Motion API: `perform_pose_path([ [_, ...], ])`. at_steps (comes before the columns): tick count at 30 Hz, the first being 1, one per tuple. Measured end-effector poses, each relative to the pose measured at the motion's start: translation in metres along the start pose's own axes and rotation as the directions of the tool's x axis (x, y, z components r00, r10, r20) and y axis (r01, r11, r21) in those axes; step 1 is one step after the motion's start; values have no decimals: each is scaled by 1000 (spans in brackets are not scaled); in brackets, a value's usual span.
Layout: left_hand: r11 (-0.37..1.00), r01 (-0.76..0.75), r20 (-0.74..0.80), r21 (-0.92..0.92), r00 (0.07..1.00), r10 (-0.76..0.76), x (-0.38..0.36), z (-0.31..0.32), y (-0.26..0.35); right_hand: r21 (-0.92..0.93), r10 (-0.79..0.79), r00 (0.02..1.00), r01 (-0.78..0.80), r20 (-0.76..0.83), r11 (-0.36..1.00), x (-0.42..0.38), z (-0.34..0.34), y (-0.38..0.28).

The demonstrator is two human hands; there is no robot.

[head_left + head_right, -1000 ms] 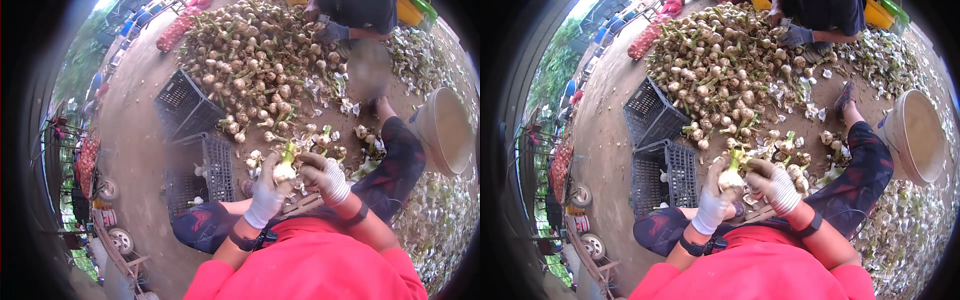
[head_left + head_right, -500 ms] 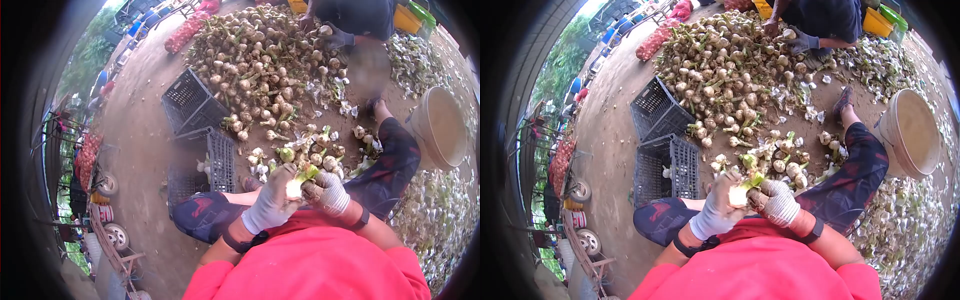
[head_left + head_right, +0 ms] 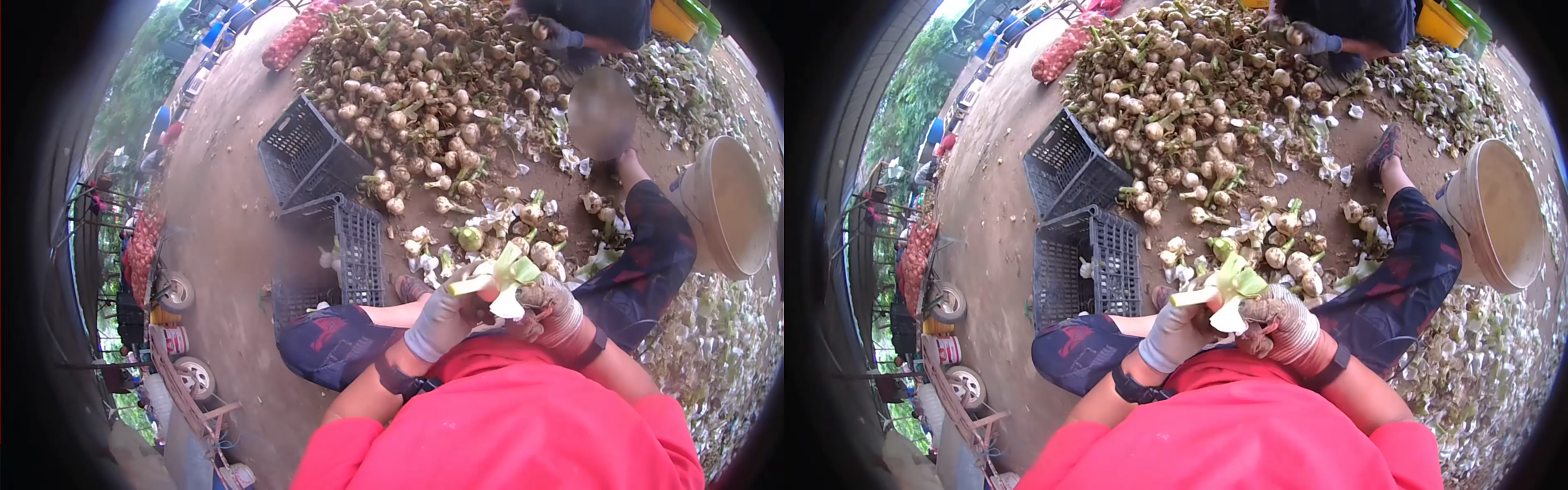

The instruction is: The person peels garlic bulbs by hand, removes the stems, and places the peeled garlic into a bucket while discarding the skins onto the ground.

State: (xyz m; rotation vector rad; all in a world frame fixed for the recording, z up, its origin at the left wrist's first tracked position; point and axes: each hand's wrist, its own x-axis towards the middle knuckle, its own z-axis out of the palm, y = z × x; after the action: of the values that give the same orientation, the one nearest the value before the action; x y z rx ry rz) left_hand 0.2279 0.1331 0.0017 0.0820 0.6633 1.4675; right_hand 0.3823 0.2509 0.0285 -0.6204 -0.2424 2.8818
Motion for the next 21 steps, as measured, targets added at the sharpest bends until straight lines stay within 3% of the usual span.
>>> perform_pose_path([
  [1,956,-80,-16,281,996,88,0,6,5,3,0,1000,0,0,1000,2,-2,-3],
  [3,967,-149,-59,206,985,164,-1,33,11,-313,36,998,-19,48,949,7,-10,-7],
  [4,967,-150,-60,206,984,165,0,26,11,-596,-84,994,110,72,795,18,-10,4],
  [5,883,-166,-8,439,982,188,-3,11,10,-819,-203,975,192,94,541,28,-10,15],
  [6,751,-197,13,630,970,243,-1,7,10,-939,-190,947,292,259,179,31,-9,22],
  [7,566,-206,35,798,954,298,0,2,11,-902,-61,986,166,155,399,33,5,16],
  [8,361,-190,56,913,935,351,2,-2,11,-888,-12,990,130,139,441,34,13,11],
  [9,786,-153,-93,599,962,258,5,-3,13,-844,124,985,38,123,534,32,17,5],
  [10,989,-85,-171,117,980,105,8,7,20,-791,259,958,-64,121,608,29,20,-2],
  [11,989,-131,-270,-64,957,109,5,25,17,-823,-38,971,220,235,523,18,25,-9],
  [12,980,-165,-184,114,966,184,1,10,17,-754,-320,892,444,320,484,15,24,-14],
  [13,988,-146,52,-56,987,149,-1,4,26,-696,-573,729,629,375,345,13,22,-19],
  [14,973,-86,289,-215,946,147,-3,-1,33,-633,-684,638,701,353,327,15,6,-29],
  [15,953,-108,228,-283,957,177,-8,-11,32,-574,-781,534,767,324,286,16,-9,-40],
  [16,953,-111,229,-282,957,180,-10,-14,32,-691,-499,593,723,632,-15,15,-20,-58],
  [17,966,-222,22,-135,974,227,-10,-15,33,-934,-240,908,357,344,9,14,-26,-59],
  [18,955,-293,-177,32,939,294,-9,-16,33,-973,78,997,-10,-29,-232,16,-3,-59],
  [20,946,-313,-136,88,937,323,-10,-20,34,-579,-144,938,69,314,-813,23,-1,-27],
  [21,904,-303,-77,303,937,340,-8,-20,35,-744,-229,875,196,427,-639,27,7,-20],
])
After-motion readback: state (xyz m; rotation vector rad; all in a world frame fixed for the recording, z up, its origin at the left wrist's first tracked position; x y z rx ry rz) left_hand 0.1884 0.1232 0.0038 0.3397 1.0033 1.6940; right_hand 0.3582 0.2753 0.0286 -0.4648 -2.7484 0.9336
